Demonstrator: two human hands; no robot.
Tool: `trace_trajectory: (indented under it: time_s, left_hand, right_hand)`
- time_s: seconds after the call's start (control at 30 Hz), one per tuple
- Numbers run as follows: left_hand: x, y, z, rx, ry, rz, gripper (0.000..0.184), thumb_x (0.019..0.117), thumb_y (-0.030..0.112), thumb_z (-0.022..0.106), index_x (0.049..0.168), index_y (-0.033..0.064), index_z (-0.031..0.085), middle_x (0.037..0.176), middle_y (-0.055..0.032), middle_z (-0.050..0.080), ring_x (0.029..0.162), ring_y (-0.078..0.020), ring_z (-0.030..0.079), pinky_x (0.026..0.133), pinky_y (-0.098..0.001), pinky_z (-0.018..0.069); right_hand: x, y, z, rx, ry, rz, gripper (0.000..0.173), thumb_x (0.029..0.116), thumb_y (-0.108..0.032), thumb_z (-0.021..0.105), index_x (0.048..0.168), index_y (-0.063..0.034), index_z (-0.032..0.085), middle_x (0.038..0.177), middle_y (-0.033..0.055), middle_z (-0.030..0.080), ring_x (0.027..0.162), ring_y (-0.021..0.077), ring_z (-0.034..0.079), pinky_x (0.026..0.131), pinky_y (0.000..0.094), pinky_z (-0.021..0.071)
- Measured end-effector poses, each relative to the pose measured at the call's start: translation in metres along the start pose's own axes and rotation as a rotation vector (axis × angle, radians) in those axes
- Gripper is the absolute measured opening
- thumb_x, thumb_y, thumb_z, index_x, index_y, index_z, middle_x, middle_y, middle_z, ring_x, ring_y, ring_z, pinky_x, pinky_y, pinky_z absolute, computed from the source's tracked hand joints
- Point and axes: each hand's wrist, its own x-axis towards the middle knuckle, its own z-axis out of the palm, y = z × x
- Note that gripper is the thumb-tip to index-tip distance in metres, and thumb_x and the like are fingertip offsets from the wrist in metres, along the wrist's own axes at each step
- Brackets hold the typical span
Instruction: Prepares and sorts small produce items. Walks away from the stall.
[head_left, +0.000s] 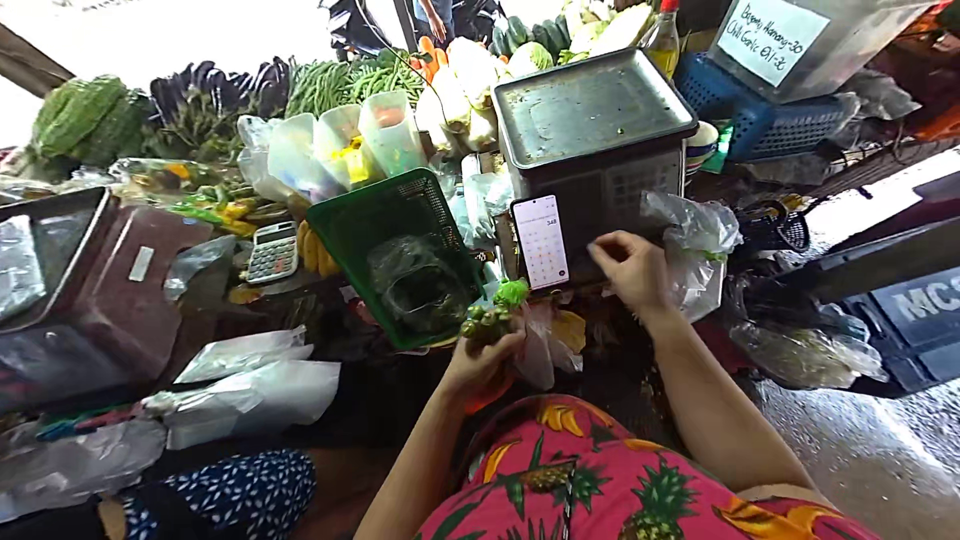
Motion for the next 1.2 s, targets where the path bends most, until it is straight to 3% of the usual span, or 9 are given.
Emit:
trace_trajectory:
  time_s: [0.07,0.2,0.5,0.73,0.87,0.97,1.03,1.1,1.2]
  left_hand:
    - [0.001,-0.005,-0.002,-0.007,0.045,0.04,0.007,0.0895,0.008,0.071,0.095,0.0092,0.068,0.077,0.0025,0.068,0.068,-0.0085,0.065,0.067,-0.027,0.0576]
    - [0.001,-0.013,0.007,-0.031,0.182,-0.004,0.008,0.0862,0.004,0.072,0.092,0.0063,0.067,0.077,-0.0008,0.068,0.069,-0.0103,0.065,0.067,-0.0272,0.0571]
    - [0.001,-0.021,0.018,0.161,0.142,0.019,0.01,0.0897,0.008,0.072,0.098,0.0057,0.067,0.083,-0.0006,0.071,0.077,-0.0114,0.07,0.075,-0.029,0.0604]
    - [0.009,-0.032,0.036,0.182,0.093,0.165,0.013,0.0907,0.014,0.077,0.09,0.0092,0.064,0.075,0.0037,0.064,0.066,-0.0076,0.063,0.065,-0.0255,0.0563]
    - [0.015,-0.033,0.045,0.279,0.113,0.226,0.013,0.0907,0.014,0.075,0.088,0.012,0.063,0.074,0.0071,0.061,0.067,-0.0039,0.06,0.065,-0.0231,0.0537]
    - [0.016,-0.027,0.053,0.371,0.131,0.189,0.011,0.0933,0.019,0.073,0.09,0.0111,0.065,0.076,0.0072,0.063,0.07,-0.0028,0.062,0.069,-0.0232,0.0551]
    - [0.017,-0.022,0.058,0.412,0.147,0.173,0.013,0.0939,0.02,0.072,0.093,0.0089,0.066,0.078,0.0059,0.064,0.072,-0.0025,0.063,0.071,-0.0229,0.0559]
    - [0.016,-0.017,0.064,0.511,0.194,0.189,0.015,0.0925,0.019,0.071,0.098,0.0059,0.067,0.084,0.0045,0.066,0.078,-0.0003,0.063,0.075,-0.0208,0.0556]
    - [0.014,-0.019,0.067,0.869,0.271,0.258,0.023,0.0901,0.019,0.072,0.105,0.0011,0.07,0.093,-0.0084,0.072,0.089,-0.0159,0.07,0.085,-0.0375,0.0588]
  right_hand:
    - [0.012,0.016,-0.019,-0.3,-0.003,0.256,0.03,0.0928,-0.027,0.075,0.108,-0.001,0.074,0.107,0.025,0.071,0.105,0.0456,0.067,0.09,0.0692,0.0499]
    - [0.022,0.021,-0.022,-0.474,-0.122,0.487,0.035,0.0926,-0.028,0.075,0.11,0.0019,0.072,0.112,0.0292,0.07,0.111,0.0486,0.065,0.093,0.0701,0.0472]
    - [0.021,0.038,-0.032,-0.235,0.073,0.223,0.023,0.0953,-0.028,0.074,0.104,-0.0071,0.077,0.101,0.0204,0.074,0.1,0.0431,0.07,0.088,0.0698,0.0487]
    - [0.029,0.05,-0.026,0.524,0.195,0.313,0.02,0.0938,-0.011,0.074,0.111,-0.0029,0.069,0.094,0.0031,0.074,0.082,0.0097,0.071,0.08,0.0332,0.0602]
    - [0.029,0.043,-0.03,1.06,0.062,0.319,0.016,0.1067,-0.009,0.048,0.121,-0.0079,0.055,0.102,0.0039,0.072,0.091,0.0158,0.072,0.087,0.0339,0.0604]
    - [0.009,0.021,-0.029,0.995,-0.192,0.124,0.024,0.1044,-0.007,0.031,0.118,-0.0164,0.049,0.117,0.0011,0.071,0.072,0.009,0.068,0.064,0.0241,0.057]
    - [-0.013,0.0,-0.023,0.833,-0.306,-0.14,0.018,0.0973,-0.001,0.053,0.111,-0.0127,0.052,0.113,0.0052,0.075,0.06,0.0109,0.067,0.051,0.026,0.0561]
    - [-0.033,-0.011,-0.013,0.649,-0.388,-0.435,0.024,0.0918,-0.019,0.076,0.108,-0.0098,0.062,0.112,0.0038,0.074,0.072,0.0097,0.07,0.06,0.0281,0.0599]
    - [-0.049,-0.024,-0.006,0.142,-0.397,-0.726,0.058,0.0828,-0.059,0.077,0.124,-0.0184,0.07,0.133,0.0018,0.067,0.107,0.015,0.069,0.081,0.0414,0.061]
